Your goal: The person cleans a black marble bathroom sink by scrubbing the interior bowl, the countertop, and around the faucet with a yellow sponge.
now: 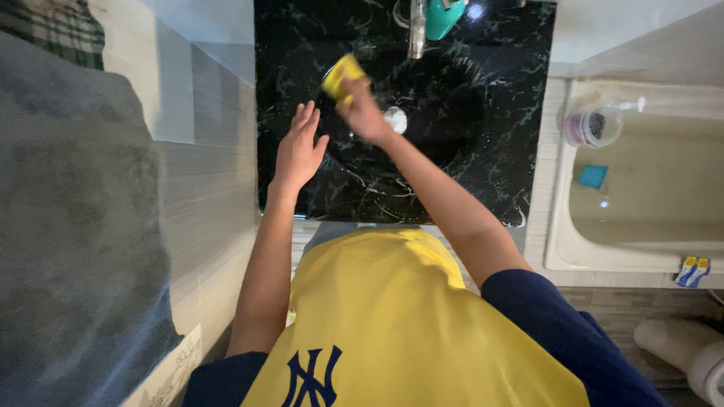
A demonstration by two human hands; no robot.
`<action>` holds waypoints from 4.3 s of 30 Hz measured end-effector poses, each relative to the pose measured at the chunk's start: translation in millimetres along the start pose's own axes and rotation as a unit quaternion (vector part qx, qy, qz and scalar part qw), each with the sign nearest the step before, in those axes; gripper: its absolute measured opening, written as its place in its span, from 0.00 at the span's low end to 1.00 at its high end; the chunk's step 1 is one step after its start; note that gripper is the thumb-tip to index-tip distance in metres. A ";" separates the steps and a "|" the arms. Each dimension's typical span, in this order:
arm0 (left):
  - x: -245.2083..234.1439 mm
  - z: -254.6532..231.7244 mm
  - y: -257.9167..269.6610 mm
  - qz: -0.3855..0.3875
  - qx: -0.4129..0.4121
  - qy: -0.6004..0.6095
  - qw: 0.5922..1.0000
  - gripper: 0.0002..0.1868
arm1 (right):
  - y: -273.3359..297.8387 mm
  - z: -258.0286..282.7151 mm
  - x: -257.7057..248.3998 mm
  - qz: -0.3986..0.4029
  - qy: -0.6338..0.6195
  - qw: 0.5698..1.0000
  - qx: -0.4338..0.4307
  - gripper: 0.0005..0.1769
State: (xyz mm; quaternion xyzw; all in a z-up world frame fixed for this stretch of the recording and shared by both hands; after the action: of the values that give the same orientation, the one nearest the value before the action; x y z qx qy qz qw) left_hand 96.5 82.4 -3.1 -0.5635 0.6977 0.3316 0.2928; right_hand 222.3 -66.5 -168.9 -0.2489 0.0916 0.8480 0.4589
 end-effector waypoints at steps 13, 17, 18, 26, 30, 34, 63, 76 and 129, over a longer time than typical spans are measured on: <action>0.6 0.7 3.5 -0.015 0.007 0.008 1.000 0.31 | -4.0 -25.7 -33.2 -0.126 0.134 0.981 0.064 0.53; 0.5 -1.7 2.6 -0.011 0.013 -0.007 1.000 0.31 | 6.2 50.4 1.7 0.104 0.085 0.989 0.068 0.47; -0.5 -1.7 3.5 -0.012 0.014 -0.003 1.000 0.30 | 12.6 65.2 2.3 0.120 0.051 0.990 0.062 0.47; -1.4 -0.2 3.0 -0.003 0.000 0.022 1.000 0.32 | 28.7 -10.5 -87.2 -0.098 0.077 0.967 0.224 0.56; -1.2 -3.0 6.6 -0.030 0.029 0.010 0.999 0.32 | 38.8 -28.3 -104.8 -0.266 0.119 0.932 0.214 0.58; -1.6 -3.5 4.1 -0.004 -0.002 0.026 1.000 0.32 | 23.6 -26.0 -68.3 -0.045 0.143 0.976 0.160 0.60; -5.4 -8.1 -2.7 -0.019 -0.008 0.048 0.999 0.27 | -20.5 91.7 -82.7 -0.119 0.230 0.965 0.050 0.52; 17.3 -30.6 -131.3 -0.047 0.071 -0.123 0.989 0.39 | 54.5 113.2 -114.2 -0.032 -0.041 0.996 0.071 0.31; -1.9 -22.3 -121.2 -0.029 0.086 -0.090 0.992 0.42 | 122.3 190.3 -70.4 0.149 0.022 0.985 0.081 0.31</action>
State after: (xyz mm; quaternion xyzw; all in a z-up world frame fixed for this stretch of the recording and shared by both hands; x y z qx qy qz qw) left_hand 214.9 48.3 -4.0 -0.5242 0.6778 0.3107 0.4115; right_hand 89.3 -113.8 21.4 -0.2136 0.2060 0.8909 0.3440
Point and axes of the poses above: each hand's wrist, its own y-axis away from the middle knuckle, its own x-axis out of the palm, z = x × y, the point moved 6 cm from there along -y, towards the middle knuckle, and after that the axes turned 9 degrees about z, right-handed, at the moved point
